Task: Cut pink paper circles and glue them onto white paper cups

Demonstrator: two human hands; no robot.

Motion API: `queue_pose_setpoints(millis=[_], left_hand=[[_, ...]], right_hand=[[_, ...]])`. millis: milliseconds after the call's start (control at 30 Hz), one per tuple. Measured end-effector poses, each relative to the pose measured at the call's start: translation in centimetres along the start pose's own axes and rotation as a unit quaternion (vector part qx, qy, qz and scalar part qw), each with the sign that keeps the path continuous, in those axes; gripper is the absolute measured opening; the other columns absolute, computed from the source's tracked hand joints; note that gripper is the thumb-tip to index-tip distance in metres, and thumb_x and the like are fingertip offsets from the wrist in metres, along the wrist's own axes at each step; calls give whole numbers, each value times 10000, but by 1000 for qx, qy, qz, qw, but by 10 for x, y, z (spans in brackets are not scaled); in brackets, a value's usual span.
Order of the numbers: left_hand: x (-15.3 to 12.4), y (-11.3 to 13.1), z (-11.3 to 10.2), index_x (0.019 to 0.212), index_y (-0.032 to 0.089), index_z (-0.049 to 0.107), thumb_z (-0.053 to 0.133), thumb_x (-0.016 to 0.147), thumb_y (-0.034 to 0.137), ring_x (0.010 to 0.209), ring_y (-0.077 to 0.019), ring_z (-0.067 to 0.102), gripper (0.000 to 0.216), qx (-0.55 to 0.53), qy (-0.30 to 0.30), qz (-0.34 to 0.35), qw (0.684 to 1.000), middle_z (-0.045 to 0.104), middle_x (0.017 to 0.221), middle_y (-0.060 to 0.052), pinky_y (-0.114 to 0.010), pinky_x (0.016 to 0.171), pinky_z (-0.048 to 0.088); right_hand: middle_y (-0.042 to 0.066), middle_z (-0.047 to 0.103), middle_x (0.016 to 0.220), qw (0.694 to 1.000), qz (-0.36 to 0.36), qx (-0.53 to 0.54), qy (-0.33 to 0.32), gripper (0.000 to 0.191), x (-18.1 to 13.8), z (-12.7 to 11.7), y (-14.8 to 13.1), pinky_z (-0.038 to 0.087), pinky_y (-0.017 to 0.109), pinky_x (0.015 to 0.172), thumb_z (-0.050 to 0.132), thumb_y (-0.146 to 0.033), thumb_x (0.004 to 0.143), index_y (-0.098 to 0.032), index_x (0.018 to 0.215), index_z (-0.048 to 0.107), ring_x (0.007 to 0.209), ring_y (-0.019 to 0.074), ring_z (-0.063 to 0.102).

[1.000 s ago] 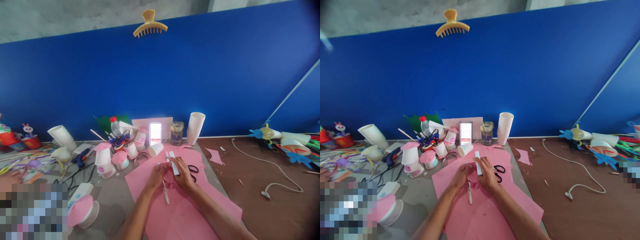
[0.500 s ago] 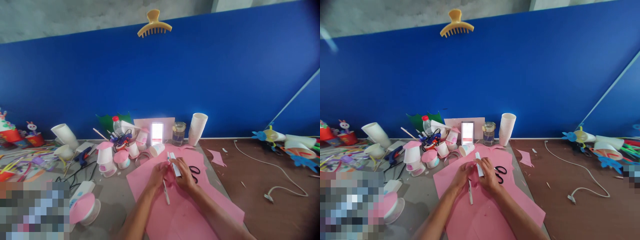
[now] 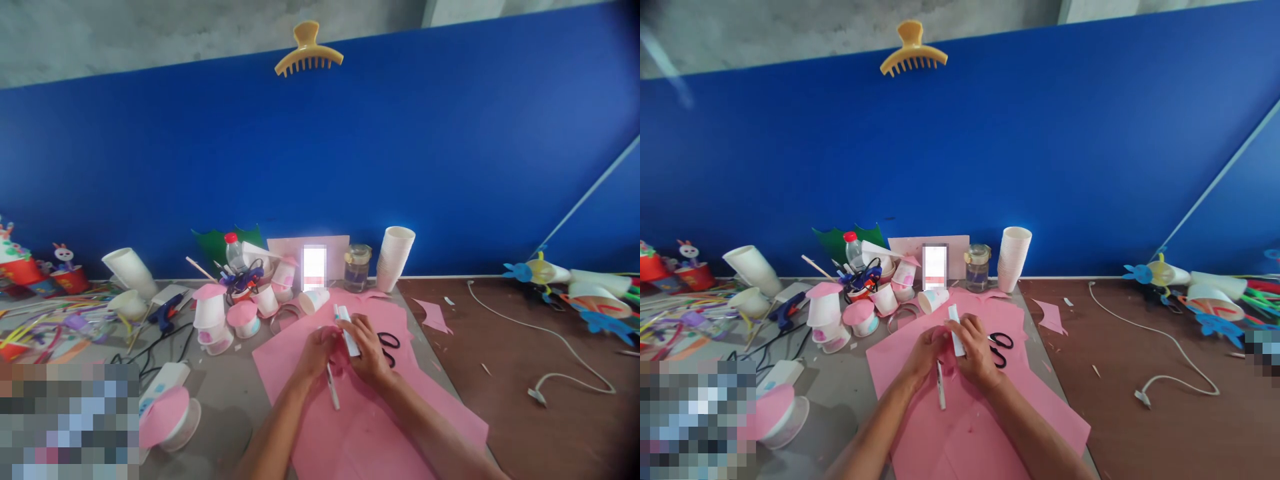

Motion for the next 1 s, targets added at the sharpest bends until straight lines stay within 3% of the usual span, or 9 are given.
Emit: queue_pose_setpoints(millis=[200,600,1000], left_hand=[[0,-3,-1,641,176,535,525,793,419,390,-127,482,287,17,-11,-13,1000,542,450,11,-261,456,356],[0,-1,0,630,177,548,513,800,491,419,-146,491,358,17,-19,-19,1000,549,423,-9,-280,491,364],[0,-2,3,648,174,545,553,766,423,344,-130,471,276,-4,-29,-31,999,525,400,13,-260,432,353]], right_hand=[[83,549,900,999,-27,-25,-10,500,1,-2,-6,481,433,753,487,-75,832,-266,1294,482,905,260,494],[83,603,888,1000,7,-4,-2,502,-3,2,3,483,433,743,447,-34,809,-252,1253,530,870,252,515],[78,647,891,1000,9,9,3,401,5,-5,-4,493,440,764,474,-85,834,-248,1189,566,857,248,552]])
Point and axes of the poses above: each hand's wrist, its own x-axis towards the middle knuckle, its own z-axis out of the palm, y = z × x, the point moved 1 cm from there along x, towards the middle knuckle
